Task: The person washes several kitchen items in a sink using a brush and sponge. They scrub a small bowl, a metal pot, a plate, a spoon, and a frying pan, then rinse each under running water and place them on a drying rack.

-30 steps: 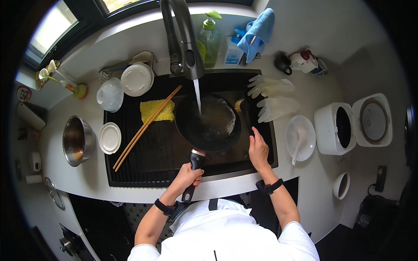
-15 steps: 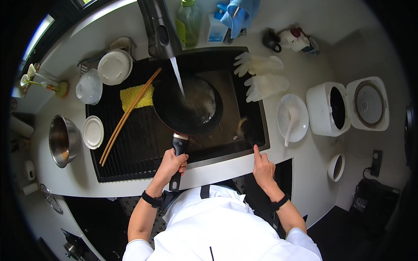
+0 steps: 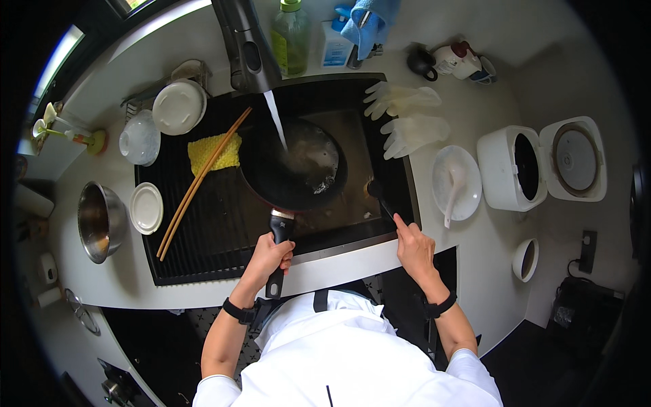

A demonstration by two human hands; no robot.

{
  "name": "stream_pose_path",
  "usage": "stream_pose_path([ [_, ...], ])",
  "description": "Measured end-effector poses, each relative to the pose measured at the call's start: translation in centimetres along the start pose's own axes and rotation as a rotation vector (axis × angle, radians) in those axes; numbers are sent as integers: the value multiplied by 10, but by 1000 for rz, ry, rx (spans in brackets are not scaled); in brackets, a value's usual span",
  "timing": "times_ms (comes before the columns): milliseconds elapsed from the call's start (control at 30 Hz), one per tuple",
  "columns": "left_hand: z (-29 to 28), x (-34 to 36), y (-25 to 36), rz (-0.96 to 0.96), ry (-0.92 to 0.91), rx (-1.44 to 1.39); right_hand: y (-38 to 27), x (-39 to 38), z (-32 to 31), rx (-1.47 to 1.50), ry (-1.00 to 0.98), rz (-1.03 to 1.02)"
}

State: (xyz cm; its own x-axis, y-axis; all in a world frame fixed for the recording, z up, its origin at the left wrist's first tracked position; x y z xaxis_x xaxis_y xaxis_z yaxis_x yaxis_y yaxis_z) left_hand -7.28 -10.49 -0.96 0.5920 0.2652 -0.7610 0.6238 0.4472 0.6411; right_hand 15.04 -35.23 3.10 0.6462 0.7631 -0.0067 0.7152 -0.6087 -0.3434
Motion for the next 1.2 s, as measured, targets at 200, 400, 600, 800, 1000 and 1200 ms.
stream_pose_path([
  [200, 1, 2, -1, 18, -5, 8, -4, 18, 9, 12, -108, -3],
  [400, 2, 3, -3, 2, -12, 11, -10, 52, 4, 144, -12, 75],
  [600, 4, 0, 0, -12, -27, 63, -16, 61, 4, 272, 17, 94],
  [800, 4, -12, 6, -67, -9, 24, -11, 51, 3, 385, 42, 101],
  [1000, 24, -23, 1, -144, -140, -156, -4, 50, -13, 469, 103, 133],
  [1200, 69, -31, 6, -307, -640, -1114, -9, 40, -66, 567, 269, 75],
])
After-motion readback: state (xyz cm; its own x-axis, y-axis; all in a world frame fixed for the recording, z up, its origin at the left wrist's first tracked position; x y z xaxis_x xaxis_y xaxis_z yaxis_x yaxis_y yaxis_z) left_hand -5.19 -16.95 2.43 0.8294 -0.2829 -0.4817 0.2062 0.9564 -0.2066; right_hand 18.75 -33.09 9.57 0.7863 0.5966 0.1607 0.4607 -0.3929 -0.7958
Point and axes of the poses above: each hand's wrist, its own x-axis towards the middle knuckle, its own z-axis out of the palm, y = z × x, the point moved 7 cm from there along x, towards the middle knuckle, and after that the axes turned 8 degrees about x, right-handed, at the moved point
